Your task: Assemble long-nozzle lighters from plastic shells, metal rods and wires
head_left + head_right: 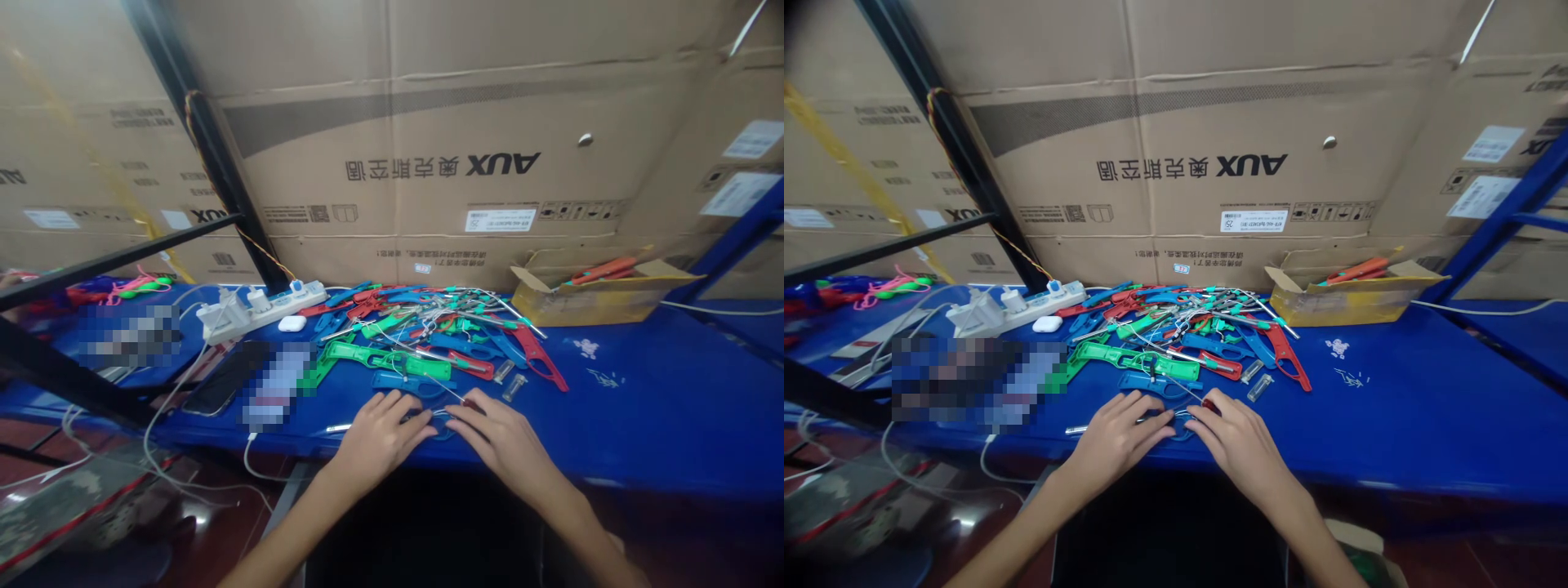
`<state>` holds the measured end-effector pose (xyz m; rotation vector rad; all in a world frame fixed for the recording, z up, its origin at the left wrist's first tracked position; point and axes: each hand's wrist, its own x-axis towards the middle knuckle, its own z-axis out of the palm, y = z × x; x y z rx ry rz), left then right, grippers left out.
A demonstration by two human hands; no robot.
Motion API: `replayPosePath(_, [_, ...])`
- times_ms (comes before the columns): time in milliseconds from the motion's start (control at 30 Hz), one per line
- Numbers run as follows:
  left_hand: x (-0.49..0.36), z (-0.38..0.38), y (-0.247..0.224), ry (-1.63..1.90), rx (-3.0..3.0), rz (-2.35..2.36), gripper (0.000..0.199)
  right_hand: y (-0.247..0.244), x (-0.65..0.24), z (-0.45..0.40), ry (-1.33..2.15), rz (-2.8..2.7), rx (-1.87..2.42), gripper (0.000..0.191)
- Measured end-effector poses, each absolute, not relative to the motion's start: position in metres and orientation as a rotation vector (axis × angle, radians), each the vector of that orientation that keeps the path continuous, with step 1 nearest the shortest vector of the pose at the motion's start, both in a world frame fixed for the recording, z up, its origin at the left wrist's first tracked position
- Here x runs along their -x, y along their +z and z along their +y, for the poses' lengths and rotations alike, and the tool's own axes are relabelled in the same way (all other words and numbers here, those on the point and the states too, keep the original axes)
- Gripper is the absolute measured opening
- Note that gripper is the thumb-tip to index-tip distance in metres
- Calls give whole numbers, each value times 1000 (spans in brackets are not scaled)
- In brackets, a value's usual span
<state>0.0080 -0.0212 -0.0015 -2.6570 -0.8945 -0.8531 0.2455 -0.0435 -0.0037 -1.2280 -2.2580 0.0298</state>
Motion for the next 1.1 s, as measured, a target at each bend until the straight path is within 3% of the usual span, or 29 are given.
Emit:
replayPosePath(600, [-9, -22, -8, -882, 2586, -896, 24, -13, -248, -47, -22, -2253, 1241, 33])
replayPosePath(1100, [-9, -27, -3, -998, 2623, -960, 23, -15, -244, -53, -98, -2248, 1263, 42])
